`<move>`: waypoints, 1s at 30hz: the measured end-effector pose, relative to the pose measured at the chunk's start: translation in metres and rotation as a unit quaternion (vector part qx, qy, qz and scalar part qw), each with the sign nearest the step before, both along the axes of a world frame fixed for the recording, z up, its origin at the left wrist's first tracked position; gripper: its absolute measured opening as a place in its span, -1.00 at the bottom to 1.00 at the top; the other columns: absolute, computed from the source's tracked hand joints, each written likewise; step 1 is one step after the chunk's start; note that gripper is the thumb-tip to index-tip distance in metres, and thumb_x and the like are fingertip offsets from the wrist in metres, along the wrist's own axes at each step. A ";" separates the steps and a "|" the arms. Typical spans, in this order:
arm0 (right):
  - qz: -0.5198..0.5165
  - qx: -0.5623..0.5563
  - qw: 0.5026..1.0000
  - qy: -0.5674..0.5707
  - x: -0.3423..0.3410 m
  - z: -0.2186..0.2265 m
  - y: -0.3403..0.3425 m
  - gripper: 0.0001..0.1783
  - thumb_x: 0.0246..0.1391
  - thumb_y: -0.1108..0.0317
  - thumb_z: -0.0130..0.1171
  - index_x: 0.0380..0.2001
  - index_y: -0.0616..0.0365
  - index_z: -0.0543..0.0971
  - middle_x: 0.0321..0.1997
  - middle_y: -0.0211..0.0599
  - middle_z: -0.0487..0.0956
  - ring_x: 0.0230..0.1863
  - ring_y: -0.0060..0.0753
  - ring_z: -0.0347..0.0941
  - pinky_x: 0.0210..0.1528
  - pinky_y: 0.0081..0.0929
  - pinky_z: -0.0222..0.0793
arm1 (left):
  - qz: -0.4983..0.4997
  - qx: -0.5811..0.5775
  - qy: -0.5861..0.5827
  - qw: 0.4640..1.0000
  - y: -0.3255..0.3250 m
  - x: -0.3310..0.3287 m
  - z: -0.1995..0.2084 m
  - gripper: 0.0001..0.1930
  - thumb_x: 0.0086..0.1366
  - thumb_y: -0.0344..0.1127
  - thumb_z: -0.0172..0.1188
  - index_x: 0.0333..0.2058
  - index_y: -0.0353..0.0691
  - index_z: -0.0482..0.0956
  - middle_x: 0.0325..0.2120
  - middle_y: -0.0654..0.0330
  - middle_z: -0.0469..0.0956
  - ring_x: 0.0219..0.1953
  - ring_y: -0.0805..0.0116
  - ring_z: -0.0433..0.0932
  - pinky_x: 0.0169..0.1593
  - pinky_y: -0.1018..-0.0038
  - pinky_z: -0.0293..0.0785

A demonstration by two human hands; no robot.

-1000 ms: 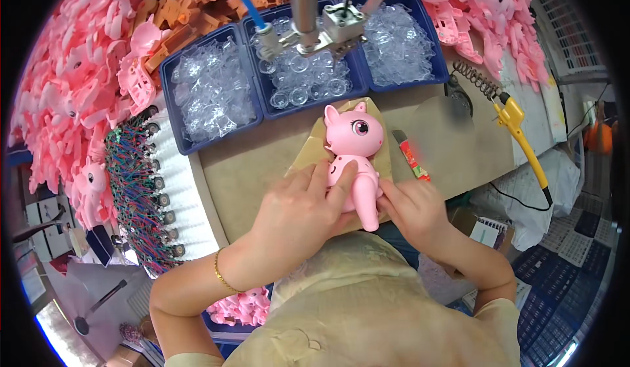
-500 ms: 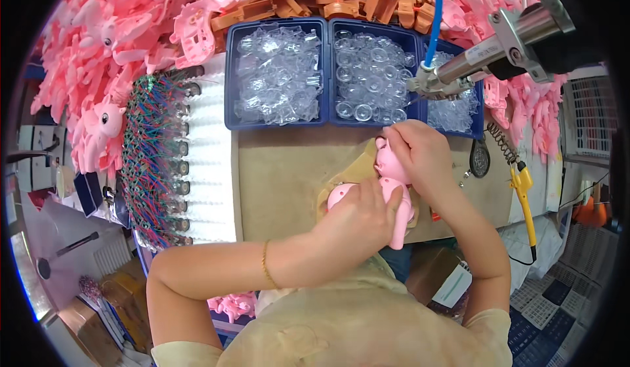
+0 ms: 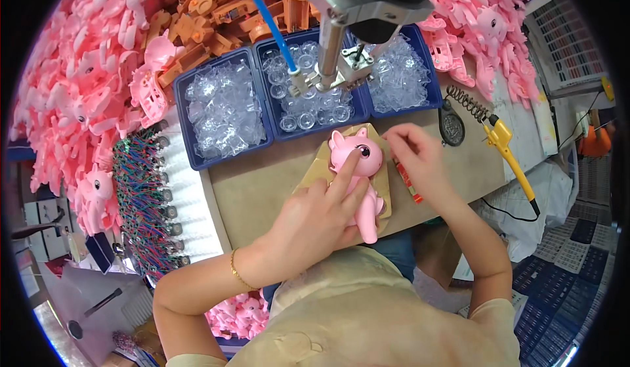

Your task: Assembling plastic toy ponies by installing electronic components and fastening the housing.

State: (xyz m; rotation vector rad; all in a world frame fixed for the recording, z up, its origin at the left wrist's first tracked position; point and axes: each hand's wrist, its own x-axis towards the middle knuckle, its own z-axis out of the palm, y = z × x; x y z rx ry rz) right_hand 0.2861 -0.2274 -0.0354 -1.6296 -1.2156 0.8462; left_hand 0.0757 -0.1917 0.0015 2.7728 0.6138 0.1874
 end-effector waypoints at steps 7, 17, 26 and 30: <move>0.003 0.166 0.981 0.103 -0.025 0.010 0.039 -0.74 0.19 0.31 -0.01 -0.55 0.18 0.42 -0.64 -0.51 0.34 -0.65 -0.71 0.13 -0.58 -0.72 0.00 | 0.033 0.062 0.004 0.998 -0.008 0.005 -0.007 -0.48 -0.01 -0.02 0.18 -0.05 -0.08 0.51 0.10 -0.04 0.34 -0.54 0.38 0.44 -0.54 0.50 0.41; 0.172 -0.051 0.982 -0.061 -0.026 0.008 0.053 -0.82 -0.04 0.40 0.20 -0.46 0.36 0.57 -0.57 -0.41 0.38 -0.53 -0.60 0.28 -0.48 -0.60 0.18 | 0.043 0.078 -0.084 0.992 -0.015 0.000 -0.024 -0.46 -0.07 -0.19 0.17 -0.06 -0.31 0.47 0.05 0.09 0.38 -0.42 0.42 0.42 -0.43 0.56 0.44; 0.195 -0.073 0.967 -0.146 -0.025 0.016 0.056 -0.82 -0.03 0.37 0.18 -0.43 0.32 0.59 -0.55 -0.34 0.46 -0.51 -0.55 0.36 -0.45 -0.57 0.23 | 0.047 0.043 -0.047 0.997 -0.012 0.002 -0.023 -0.43 -0.01 -0.07 0.23 0.00 -0.20 0.45 0.09 0.07 0.34 -0.45 0.36 0.44 -0.42 0.51 0.49; -0.023 -0.030 0.991 0.127 -0.032 0.011 0.044 -0.86 0.00 0.40 0.16 -0.40 0.27 0.56 -0.50 -0.42 0.47 -0.49 -0.60 0.34 -0.44 -0.61 0.23 | 0.048 0.054 -0.051 0.996 -0.014 -0.001 -0.026 -0.46 0.00 -0.08 0.21 -0.04 -0.21 0.46 0.12 0.05 0.31 -0.45 0.37 0.43 -0.45 0.52 0.49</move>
